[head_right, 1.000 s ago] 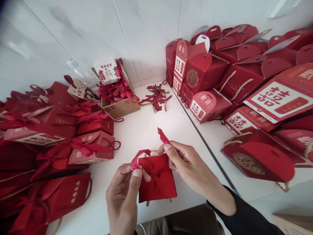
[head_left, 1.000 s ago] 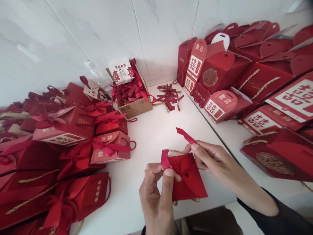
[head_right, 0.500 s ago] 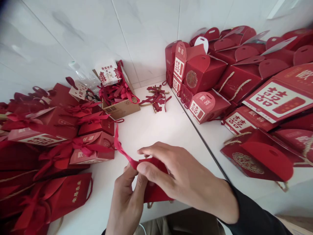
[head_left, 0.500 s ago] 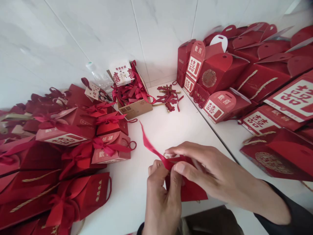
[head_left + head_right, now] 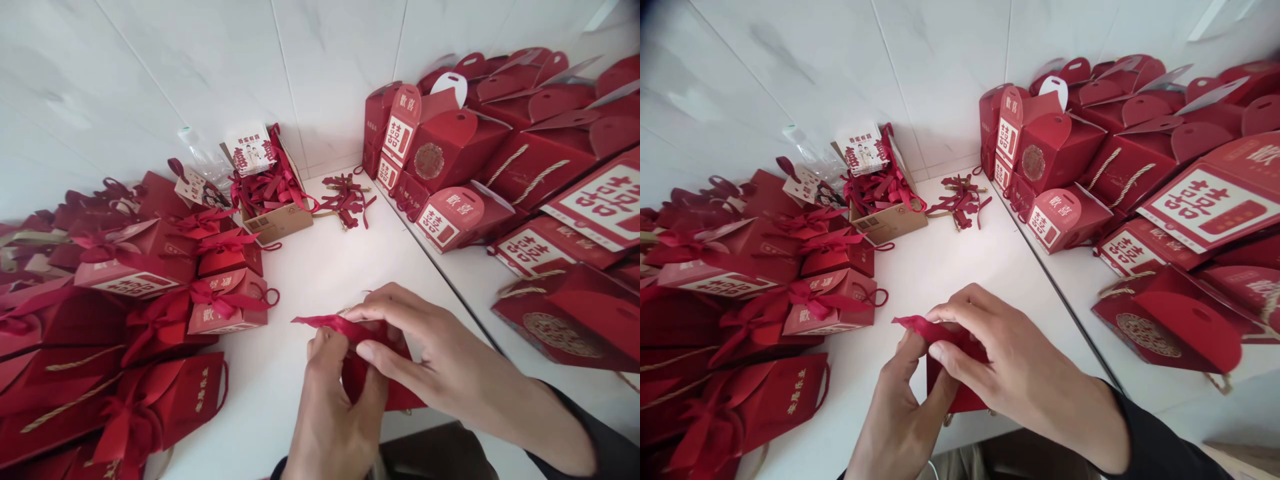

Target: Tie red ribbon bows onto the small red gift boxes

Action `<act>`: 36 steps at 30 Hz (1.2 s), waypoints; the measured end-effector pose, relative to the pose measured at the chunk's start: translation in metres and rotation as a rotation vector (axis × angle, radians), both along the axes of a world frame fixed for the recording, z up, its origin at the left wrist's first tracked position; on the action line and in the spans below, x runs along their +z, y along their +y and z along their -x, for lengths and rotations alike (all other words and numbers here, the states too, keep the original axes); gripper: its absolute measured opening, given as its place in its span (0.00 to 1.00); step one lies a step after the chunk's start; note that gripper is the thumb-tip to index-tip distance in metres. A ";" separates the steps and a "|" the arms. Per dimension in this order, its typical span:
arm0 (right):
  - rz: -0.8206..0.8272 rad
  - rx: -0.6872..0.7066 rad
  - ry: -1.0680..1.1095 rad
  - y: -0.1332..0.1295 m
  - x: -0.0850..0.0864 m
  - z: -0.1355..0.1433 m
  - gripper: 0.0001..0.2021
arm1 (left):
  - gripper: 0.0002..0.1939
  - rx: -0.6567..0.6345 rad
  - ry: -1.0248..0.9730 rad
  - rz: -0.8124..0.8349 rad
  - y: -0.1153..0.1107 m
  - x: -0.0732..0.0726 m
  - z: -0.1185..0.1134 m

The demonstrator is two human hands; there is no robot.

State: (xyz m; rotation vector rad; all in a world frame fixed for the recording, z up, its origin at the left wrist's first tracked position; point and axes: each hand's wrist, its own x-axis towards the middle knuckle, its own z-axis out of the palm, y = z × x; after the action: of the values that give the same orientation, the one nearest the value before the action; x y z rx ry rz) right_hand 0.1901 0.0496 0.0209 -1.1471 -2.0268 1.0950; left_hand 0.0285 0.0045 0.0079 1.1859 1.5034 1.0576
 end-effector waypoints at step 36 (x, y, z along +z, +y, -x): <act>-0.199 -0.189 0.023 -0.019 -0.010 0.011 0.07 | 0.18 0.007 0.384 -0.276 -0.009 -0.011 0.011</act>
State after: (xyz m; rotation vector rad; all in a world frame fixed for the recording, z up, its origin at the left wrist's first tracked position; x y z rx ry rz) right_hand 0.1792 0.0309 0.0104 -1.1888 -1.9160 0.7911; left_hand 0.0170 -0.0048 -0.0033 1.6515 1.6875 1.1107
